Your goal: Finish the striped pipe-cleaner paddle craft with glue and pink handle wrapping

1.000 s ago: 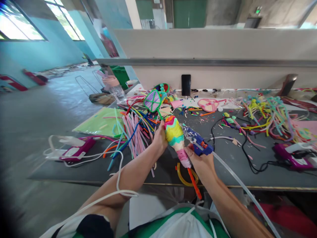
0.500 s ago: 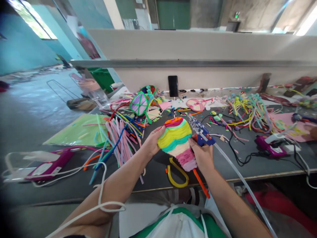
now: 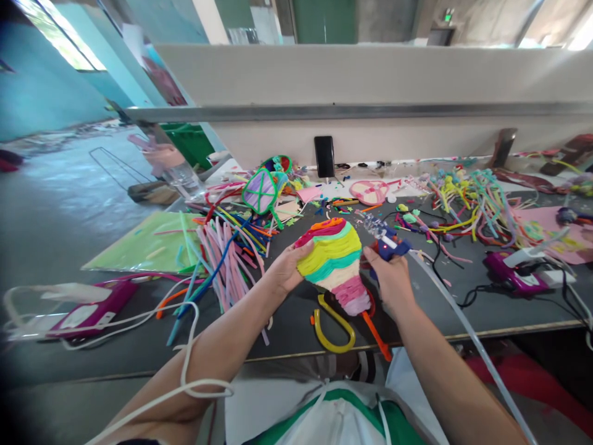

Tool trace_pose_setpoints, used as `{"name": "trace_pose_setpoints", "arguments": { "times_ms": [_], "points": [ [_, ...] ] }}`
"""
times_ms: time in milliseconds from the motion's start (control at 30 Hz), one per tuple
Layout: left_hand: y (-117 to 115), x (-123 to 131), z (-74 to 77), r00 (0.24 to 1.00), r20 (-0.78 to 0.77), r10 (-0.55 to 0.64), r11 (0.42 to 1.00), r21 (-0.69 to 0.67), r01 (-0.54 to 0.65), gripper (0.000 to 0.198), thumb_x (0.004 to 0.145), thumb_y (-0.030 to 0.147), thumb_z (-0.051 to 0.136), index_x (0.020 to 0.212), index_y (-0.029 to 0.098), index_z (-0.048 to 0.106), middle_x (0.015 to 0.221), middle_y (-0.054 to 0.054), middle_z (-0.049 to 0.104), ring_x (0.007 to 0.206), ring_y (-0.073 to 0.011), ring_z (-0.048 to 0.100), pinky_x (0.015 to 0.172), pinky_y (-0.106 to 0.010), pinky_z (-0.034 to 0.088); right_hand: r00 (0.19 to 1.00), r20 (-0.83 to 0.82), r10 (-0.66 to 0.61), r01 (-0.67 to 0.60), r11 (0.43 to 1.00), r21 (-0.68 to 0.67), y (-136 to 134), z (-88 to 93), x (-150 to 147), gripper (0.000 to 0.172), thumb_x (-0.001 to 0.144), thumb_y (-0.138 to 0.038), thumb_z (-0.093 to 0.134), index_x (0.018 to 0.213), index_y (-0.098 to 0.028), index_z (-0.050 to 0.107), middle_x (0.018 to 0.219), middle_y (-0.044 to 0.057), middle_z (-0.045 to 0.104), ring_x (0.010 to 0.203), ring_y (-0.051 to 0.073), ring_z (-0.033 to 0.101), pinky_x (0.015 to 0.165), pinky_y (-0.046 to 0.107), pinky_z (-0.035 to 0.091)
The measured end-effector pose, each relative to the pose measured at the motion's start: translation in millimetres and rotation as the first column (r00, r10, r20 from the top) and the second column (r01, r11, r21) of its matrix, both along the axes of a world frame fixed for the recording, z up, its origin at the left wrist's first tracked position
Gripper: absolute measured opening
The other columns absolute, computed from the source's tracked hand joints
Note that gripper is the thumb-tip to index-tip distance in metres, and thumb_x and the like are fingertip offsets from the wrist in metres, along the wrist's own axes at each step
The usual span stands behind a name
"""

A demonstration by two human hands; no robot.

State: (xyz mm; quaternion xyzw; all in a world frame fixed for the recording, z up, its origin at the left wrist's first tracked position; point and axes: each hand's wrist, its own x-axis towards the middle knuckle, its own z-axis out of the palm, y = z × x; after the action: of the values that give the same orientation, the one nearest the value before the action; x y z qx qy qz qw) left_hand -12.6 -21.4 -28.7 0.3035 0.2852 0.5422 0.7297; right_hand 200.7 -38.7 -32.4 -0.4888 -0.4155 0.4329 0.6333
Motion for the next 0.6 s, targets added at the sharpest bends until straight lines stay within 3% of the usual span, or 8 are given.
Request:
{"name": "trace_pose_setpoints", "arguments": {
  "times_ms": [133,267,400,600],
  "points": [
    [-3,-3,8.7,1.0,0.001,0.001,1.0,0.0,-0.001,0.037,0.072,0.022,0.074,0.107,0.011,0.067,0.11,-0.016,0.07,0.11,-0.0333,0.062,0.103,-0.05,0.043,0.989,0.128,0.07,-0.062,0.996,-0.063,6,36.0,30,0.034,0.061,-0.04,0.08,0.08,-0.016,0.064,0.056,-0.002,0.061,0.047,0.013,0.057,0.043,0.023,0.044],
    [-6,-4,11.9,0.998,0.022,-0.051,0.998,0.028,0.051,0.04,0.073,0.022,0.073,0.111,0.011,0.067,0.116,-0.016,0.067,0.113,-0.0334,0.06,0.104,-0.049,0.043,0.948,0.299,0.105,-0.106,0.994,-0.013,-11,60.8,46,0.03,0.066,-0.041,0.078,0.079,-0.017,0.065,0.056,-0.002,0.06,0.046,0.011,0.055,0.044,0.023,0.044],
    [-6,-4,8.7,0.999,-0.007,-0.04,0.999,0.024,0.04,0.036,0.071,0.019,0.074,0.106,0.012,0.069,0.109,-0.014,0.071,0.107,-0.0326,0.064,0.103,-0.049,0.044,0.919,0.379,0.11,-0.133,0.991,0.034,-32,61.6,41,0.026,0.067,-0.039,0.078,0.076,-0.018,0.065,0.057,-0.002,0.059,0.046,0.011,0.053,0.045,0.024,0.044],
    [-5,-4,6.0,0.998,-0.025,-0.059,0.998,0.03,0.06,0.035,0.069,0.02,0.076,0.103,0.012,0.069,0.106,-0.013,0.072,0.104,-0.0326,0.065,0.1,-0.05,0.046,0.986,0.126,0.113,-0.117,0.993,0.026,-38,41.8,27,0.022,0.07,-0.036,0.076,0.08,-0.019,0.066,0.068,0.0,0.064,0.052,0.012,0.057,0.046,0.024,0.045]
  ]
}}
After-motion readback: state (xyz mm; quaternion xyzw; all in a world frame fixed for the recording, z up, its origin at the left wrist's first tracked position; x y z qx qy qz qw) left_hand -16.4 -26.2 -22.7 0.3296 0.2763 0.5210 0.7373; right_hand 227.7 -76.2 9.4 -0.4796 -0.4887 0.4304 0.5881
